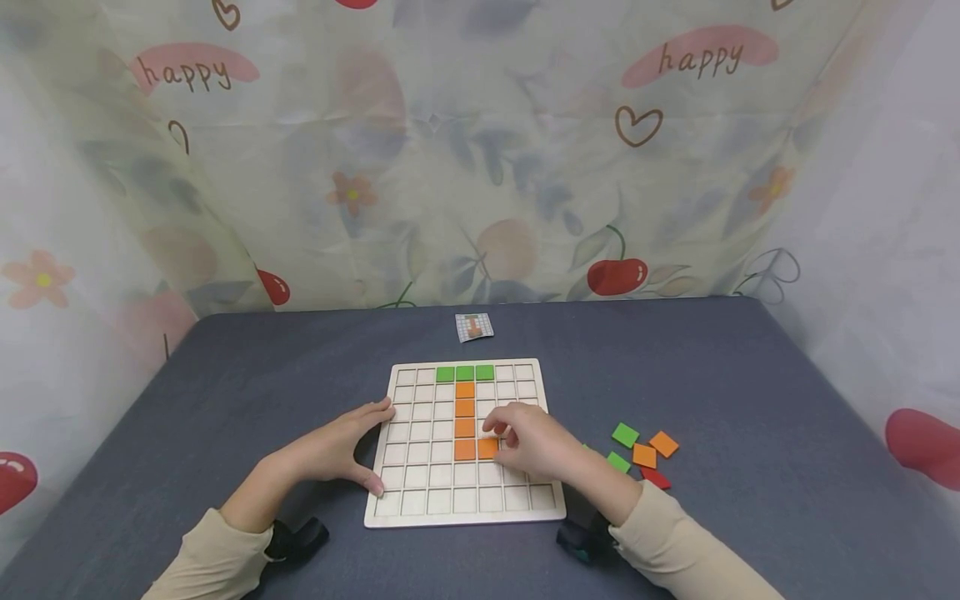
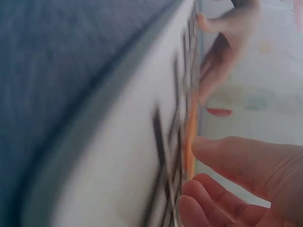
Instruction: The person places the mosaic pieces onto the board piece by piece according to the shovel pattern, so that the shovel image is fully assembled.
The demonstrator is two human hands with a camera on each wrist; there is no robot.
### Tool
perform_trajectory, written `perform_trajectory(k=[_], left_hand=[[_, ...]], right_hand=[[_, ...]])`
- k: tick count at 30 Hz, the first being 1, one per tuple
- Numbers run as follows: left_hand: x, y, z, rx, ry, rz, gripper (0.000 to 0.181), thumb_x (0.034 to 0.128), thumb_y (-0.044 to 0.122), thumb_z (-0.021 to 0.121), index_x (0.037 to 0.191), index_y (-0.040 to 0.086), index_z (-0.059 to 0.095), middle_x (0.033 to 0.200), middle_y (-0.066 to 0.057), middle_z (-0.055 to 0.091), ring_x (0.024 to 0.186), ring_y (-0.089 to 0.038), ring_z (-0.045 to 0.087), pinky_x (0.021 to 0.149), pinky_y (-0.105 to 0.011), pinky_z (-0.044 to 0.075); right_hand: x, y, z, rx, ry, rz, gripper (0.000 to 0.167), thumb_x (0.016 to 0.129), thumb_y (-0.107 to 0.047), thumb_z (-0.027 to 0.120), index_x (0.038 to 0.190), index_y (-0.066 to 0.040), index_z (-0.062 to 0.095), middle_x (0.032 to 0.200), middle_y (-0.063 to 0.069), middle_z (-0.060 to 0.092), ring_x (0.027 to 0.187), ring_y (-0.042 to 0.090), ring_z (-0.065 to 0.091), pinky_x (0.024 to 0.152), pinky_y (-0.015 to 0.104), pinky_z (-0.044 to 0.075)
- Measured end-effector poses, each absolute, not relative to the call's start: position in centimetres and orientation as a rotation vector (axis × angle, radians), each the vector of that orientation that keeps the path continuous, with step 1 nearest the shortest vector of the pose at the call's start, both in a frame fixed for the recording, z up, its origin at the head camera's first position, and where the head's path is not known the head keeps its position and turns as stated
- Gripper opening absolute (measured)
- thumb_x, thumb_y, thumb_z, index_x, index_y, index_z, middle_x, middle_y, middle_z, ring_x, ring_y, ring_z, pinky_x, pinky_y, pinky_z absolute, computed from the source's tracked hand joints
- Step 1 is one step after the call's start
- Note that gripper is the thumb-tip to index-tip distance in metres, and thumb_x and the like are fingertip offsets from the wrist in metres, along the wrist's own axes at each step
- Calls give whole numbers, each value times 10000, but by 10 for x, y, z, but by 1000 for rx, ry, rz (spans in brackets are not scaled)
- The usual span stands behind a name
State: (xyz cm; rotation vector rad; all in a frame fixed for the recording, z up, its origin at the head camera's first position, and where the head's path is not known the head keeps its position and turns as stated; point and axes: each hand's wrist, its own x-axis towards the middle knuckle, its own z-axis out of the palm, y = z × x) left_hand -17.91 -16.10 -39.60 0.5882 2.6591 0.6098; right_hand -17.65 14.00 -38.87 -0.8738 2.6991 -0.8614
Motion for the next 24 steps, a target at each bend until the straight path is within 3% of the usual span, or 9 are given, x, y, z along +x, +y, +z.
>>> perform_trajectory(k=[8, 24], left_hand=[[-179, -162, -396, 600, 2658, 614, 1082, 584, 425, 854, 1432, 0, 334, 1539, -180, 235, 1417, -388, 224, 1123, -515, 260], [-179, -162, -394, 609, 2645, 645, 1087, 580, 432, 854, 1425, -16, 337, 1537, -189, 236, 1414, -402, 218, 1123, -529, 249]], right_hand=[[-182, 181, -372, -800, 2761, -919, 265, 816, -74, 686, 1068, -9, 636, 943, 101, 653, 707, 61, 553, 624, 188, 492], [-182, 271, -368, -593, 2686, -805, 278, 755, -200, 757, 955, -47, 641, 865, 26, 635, 725, 36, 545, 622, 211, 479]])
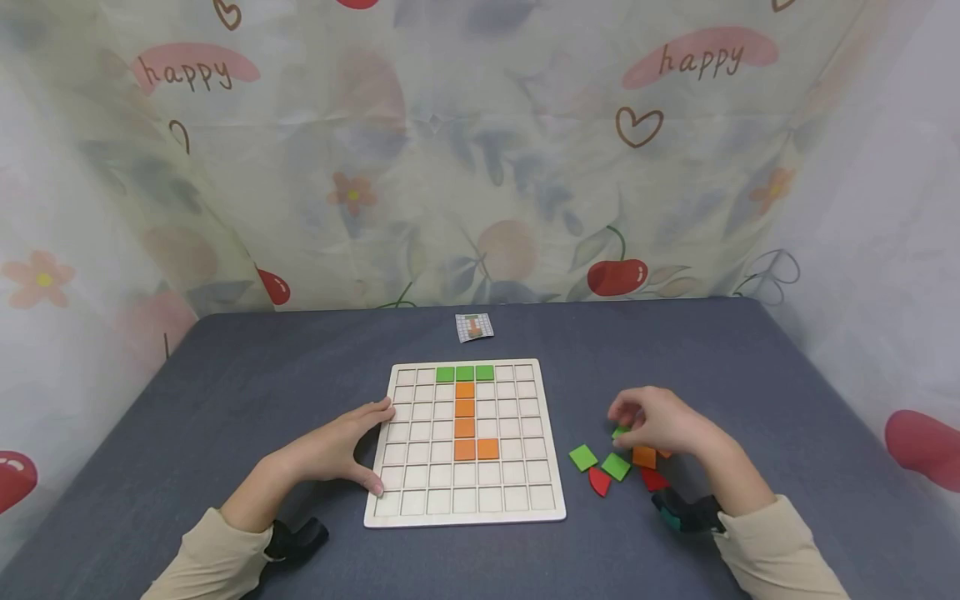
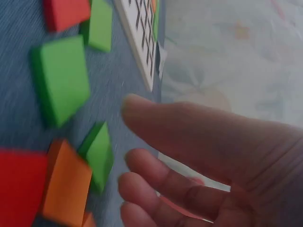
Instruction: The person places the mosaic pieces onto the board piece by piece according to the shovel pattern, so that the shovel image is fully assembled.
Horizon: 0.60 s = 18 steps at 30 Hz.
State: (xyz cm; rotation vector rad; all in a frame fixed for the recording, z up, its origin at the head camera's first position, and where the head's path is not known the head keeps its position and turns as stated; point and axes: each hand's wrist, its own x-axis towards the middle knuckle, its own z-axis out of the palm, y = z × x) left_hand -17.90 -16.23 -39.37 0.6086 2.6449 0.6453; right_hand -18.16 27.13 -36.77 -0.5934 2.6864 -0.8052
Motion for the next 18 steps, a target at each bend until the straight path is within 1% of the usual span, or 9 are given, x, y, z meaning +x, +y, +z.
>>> perform_trajectory(k=[5, 7, 12, 18], left_hand=[[-178, -163, -392, 634, 2647, 649, 1117, 559, 504, 837, 1420, -13, 349, 1529, -196, 252, 1405, -412, 232, 1114, -535, 258], [-178, -163, -393, 629, 2653, 638, 1112, 560, 499, 838, 1423, -5, 349, 1532, -189, 250, 1409, -404, 231, 1118, -529, 259], [-179, -162, -396, 597, 2655, 628, 1085, 583, 439, 851, 1434, 6, 334, 1544, -171, 229, 1422, -380, 216, 1128, -514, 253], [-179, -160, -396, 592, 2657, 611, 1080, 588, 440, 849, 1439, 21, 332, 1548, -155, 227, 1426, -365, 217, 1129, -501, 261]], right_hand=[[-179, 285, -370, -590, 2599, -843, 263, 742, -186, 759, 918, -42, 627, 835, 26, 604, 682, -4, 504, 565, 213, 460], [-179, 288, -371, -593, 2583, -850, 260, 740, -177, 760, 915, -41, 624, 828, 26, 593, 669, -6, 493, 560, 212, 451], [-179, 293, -374, -633, 2569, -838, 278, 717, -184, 776, 897, -42, 618, 808, 7, 581, 682, -12, 475, 598, 199, 442], [-179, 297, -377, -691, 2555, -831, 277, 702, -205, 787, 850, -59, 603, 766, -3, 561, 662, -13, 461, 587, 199, 434]])
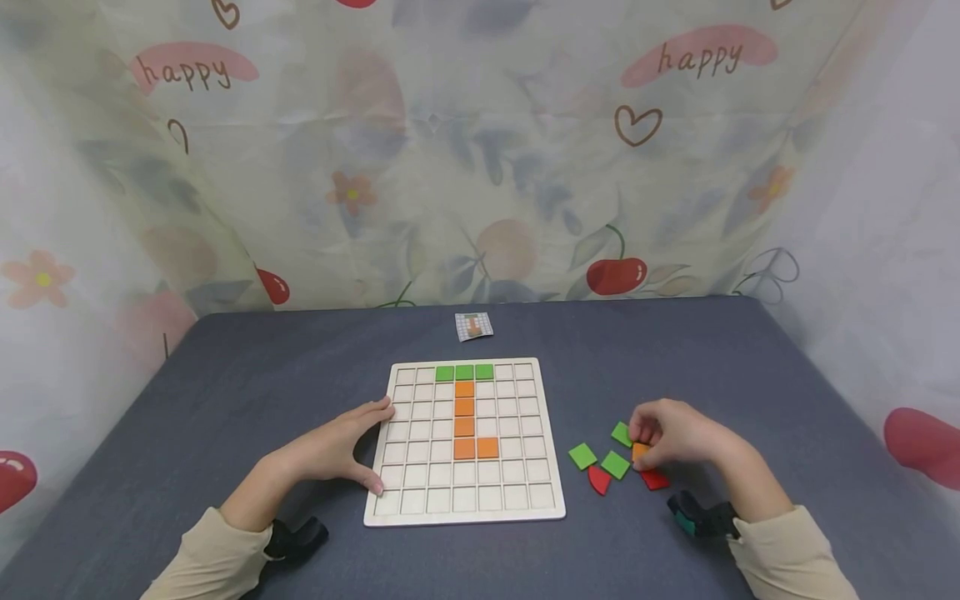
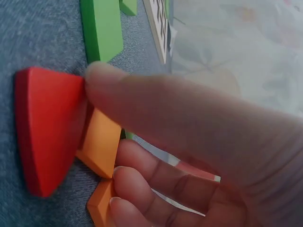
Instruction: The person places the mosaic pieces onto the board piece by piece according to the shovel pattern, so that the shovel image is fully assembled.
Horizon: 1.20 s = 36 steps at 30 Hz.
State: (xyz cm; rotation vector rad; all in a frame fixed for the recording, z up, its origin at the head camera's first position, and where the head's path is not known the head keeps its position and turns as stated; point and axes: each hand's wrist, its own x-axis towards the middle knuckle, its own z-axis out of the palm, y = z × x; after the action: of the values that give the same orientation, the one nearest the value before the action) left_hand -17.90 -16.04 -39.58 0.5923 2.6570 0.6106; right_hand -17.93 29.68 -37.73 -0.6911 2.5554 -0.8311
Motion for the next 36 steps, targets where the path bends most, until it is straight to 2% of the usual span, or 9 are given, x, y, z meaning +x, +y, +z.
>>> perform_trajectory(k=[16, 22, 30, 36], left_hand=[[-180, -161, -397, 600, 2658, 607, 1079, 591, 441, 847, 1440, 22, 331, 1547, -154, 230, 1423, -367, 225, 1129, -502, 260], [-180, -161, -398, 601, 2661, 602, 1076, 590, 439, 848, 1437, 18, 335, 1545, -158, 234, 1421, -372, 227, 1130, -502, 257], [-180, -161, -398, 595, 2661, 605, 1072, 589, 432, 851, 1436, 22, 339, 1546, -155, 234, 1422, -370, 227, 1129, -505, 258], [-180, -161, -398, 597, 2655, 619, 1074, 590, 428, 853, 1435, 15, 336, 1545, -164, 231, 1421, -370, 228, 1128, -505, 261]], right_hand=[[-178, 289, -378, -699, 2591, -783, 201, 696, -124, 744, 790, -78, 572, 700, -38, 528, 622, -21, 446, 558, 194, 411], [-175, 288, -374, -737, 2652, -767, 166, 726, -118, 729, 779, -94, 573, 690, -65, 525, 619, -28, 448, 554, 193, 415], [-169, 276, -364, -697, 2798, -722, 165, 793, -180, 715, 902, -97, 622, 799, -44, 577, 663, -13, 500, 574, 197, 451], [-165, 259, -359, -724, 2902, -757, 191, 796, -177, 720, 943, -76, 653, 830, -34, 602, 683, 8, 537, 588, 192, 484]])
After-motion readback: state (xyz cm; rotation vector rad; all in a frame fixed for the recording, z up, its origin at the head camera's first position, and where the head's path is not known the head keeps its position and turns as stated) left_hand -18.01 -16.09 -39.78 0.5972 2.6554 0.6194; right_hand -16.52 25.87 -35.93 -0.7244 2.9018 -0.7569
